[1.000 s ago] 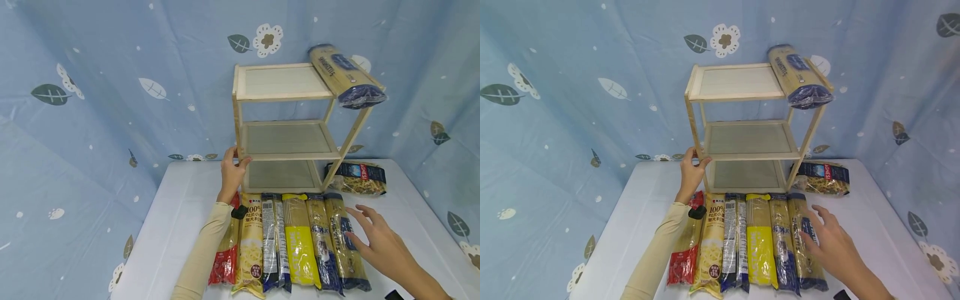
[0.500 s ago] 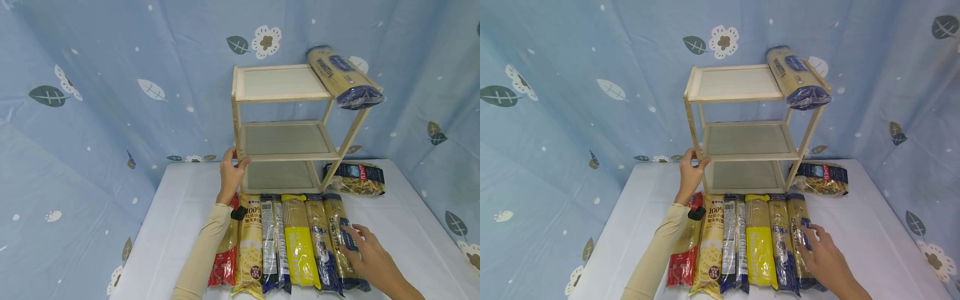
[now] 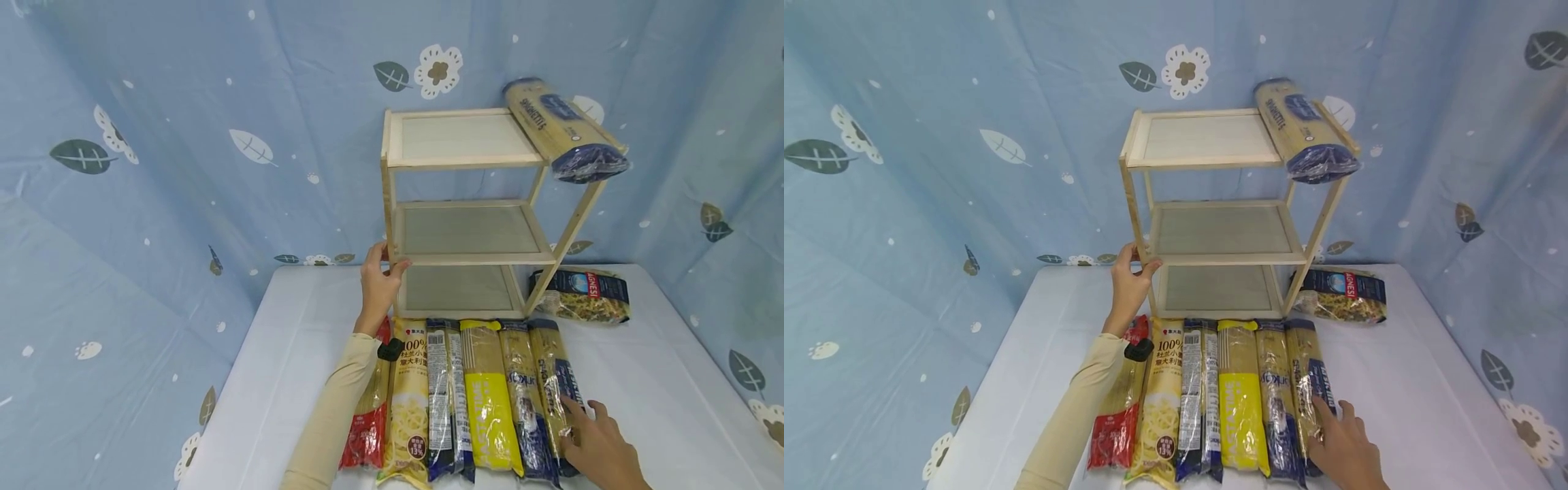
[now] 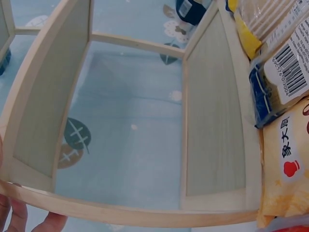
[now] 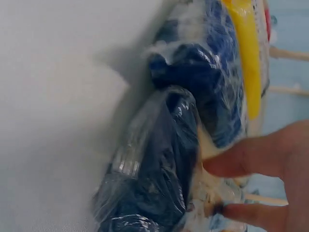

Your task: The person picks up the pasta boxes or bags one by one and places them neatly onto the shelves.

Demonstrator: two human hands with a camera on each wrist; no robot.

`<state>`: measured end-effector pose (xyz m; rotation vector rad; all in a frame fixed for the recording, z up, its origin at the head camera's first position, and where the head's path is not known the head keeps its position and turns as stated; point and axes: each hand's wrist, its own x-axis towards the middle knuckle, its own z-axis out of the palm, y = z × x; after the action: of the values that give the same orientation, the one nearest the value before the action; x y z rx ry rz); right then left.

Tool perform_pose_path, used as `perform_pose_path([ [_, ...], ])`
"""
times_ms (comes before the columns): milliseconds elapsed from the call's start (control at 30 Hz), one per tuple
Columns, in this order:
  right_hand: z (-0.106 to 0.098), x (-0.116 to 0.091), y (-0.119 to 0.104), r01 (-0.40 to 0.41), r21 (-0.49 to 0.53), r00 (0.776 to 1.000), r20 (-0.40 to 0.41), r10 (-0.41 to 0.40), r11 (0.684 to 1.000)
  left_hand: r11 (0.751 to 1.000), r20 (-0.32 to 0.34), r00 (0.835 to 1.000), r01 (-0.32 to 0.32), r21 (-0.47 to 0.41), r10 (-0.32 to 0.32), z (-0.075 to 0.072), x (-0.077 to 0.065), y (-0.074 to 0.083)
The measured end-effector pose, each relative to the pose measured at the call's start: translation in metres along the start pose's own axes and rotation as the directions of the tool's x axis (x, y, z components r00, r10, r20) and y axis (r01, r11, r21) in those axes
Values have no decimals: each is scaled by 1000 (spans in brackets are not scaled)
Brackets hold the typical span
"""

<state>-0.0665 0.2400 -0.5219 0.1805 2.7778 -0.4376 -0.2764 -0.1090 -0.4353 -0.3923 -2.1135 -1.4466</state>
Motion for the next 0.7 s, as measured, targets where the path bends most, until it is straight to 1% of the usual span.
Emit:
perform_pose_path([
  [67,3,4,3,-54,7,996,68,53,999,1000,-5,1000,3,-9,-3,-1,-1,-1],
  [133,5,7,5,-82,15,990,120,79,997,1000,-9,1000,-1,-11,1,-1,-1,-1],
  [200,9,7,8,-88,20,984,157,84,996,1000,-8,1000,-5,-6,4,-1,-2,-3],
  [267,13,6,8,-81,20,982,173,76,997,1000,-3,1000,-9,-1,9,-1,-2,-3],
  [400,19,3,5,-67,40,988,143,60,997,1000,2,1000,-8,7,8,-1,-1,-3],
  [533,26,-1,-1,-95,55,991,102,89,994,1000,10,1000,-10,6,10,3,-1,-2],
  [633,28,-2,-4,-121,38,990,75,118,992,1000,8,1000,-9,2,9,3,-1,-2],
  [700,29,-2,-4,-121,19,990,69,119,993,1000,4,1000,-4,-5,4,3,-2,-2],
])
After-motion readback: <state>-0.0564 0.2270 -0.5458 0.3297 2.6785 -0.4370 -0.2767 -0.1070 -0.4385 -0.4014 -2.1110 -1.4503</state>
